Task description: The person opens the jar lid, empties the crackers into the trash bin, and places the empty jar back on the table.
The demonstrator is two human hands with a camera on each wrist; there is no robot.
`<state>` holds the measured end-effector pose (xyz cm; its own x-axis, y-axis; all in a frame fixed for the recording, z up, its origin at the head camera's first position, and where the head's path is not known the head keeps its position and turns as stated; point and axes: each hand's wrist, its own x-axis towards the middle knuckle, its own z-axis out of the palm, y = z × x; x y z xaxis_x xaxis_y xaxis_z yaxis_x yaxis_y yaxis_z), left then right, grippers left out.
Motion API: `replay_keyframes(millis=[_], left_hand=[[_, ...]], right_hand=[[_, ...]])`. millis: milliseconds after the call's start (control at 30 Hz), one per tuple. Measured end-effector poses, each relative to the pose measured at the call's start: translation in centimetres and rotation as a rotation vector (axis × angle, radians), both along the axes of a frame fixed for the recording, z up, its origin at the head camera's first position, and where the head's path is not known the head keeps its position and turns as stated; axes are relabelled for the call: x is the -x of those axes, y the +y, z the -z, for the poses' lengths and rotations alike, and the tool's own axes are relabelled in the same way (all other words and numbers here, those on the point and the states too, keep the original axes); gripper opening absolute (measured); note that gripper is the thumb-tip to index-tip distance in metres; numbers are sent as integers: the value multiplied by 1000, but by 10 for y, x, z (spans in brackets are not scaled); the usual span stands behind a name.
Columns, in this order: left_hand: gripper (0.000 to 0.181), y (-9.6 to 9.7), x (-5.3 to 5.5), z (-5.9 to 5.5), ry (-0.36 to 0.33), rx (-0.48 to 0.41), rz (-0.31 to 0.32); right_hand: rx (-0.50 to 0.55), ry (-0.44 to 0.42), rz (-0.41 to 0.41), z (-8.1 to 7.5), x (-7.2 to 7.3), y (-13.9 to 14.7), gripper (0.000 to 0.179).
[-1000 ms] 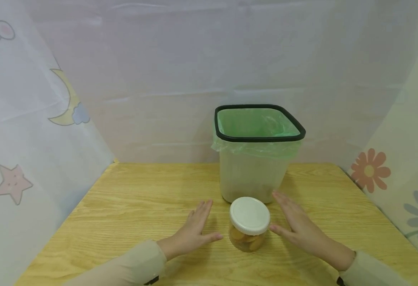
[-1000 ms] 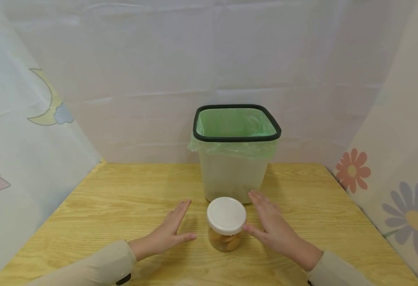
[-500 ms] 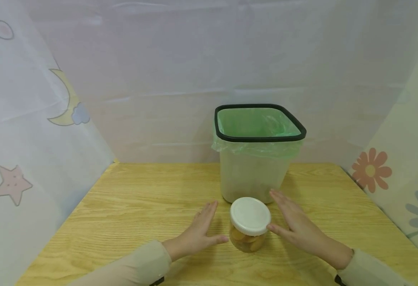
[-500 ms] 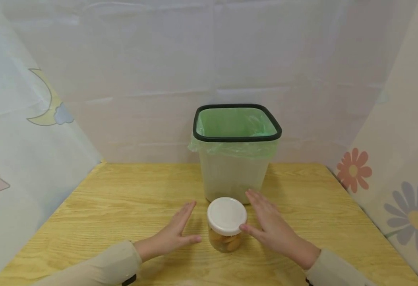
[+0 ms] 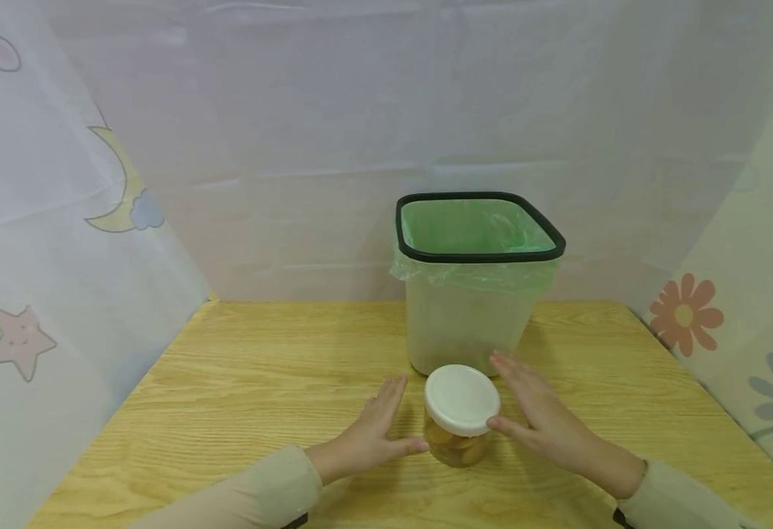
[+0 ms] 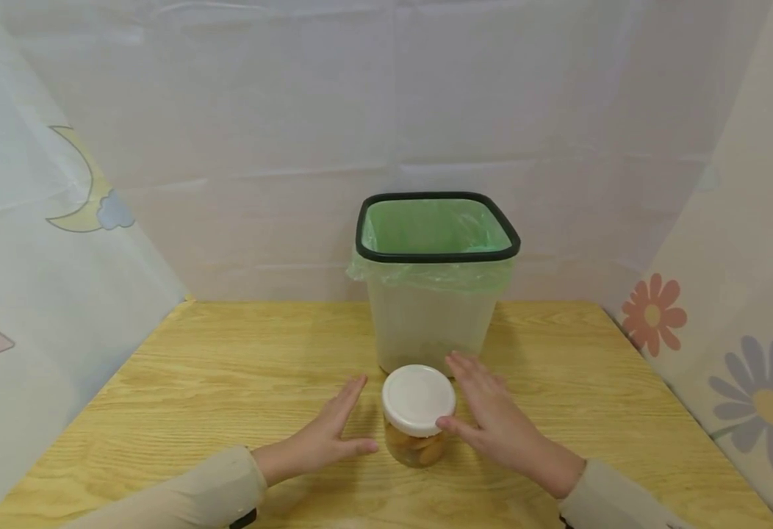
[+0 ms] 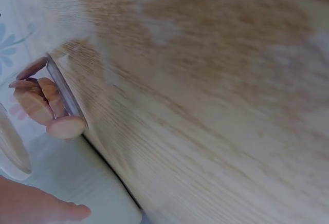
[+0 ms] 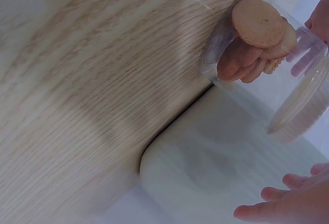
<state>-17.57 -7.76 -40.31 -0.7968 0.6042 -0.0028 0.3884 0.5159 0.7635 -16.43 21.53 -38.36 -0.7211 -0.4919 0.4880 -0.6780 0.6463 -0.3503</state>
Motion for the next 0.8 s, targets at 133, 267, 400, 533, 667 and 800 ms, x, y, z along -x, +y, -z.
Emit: replay_keyframes(millis=[133, 267, 400, 533, 667, 800], left_hand=[[104, 2, -1, 0, -34, -7, -13], [107, 5, -1, -1, -61, -20, -21], [108, 8, -1, 0, -66, -26, -28], [108, 11, -1, 1, -62, -31, -30], [109, 13, -1, 3, -57, -36, -18], [109, 14, -2, 3, -59, -44, -17]], right_hand=[[-2, -3, -9, 0, -1, -2, 79], [0, -24, -13, -1, -2, -4, 79], [-6, -25, -5, -2, -3, -5, 78], [-9, -36, 2, -3, -4, -6, 78], [-17, -70, 9, -3, -5, -6, 80], [-27, -83, 13, -3, -6, -7, 81]])
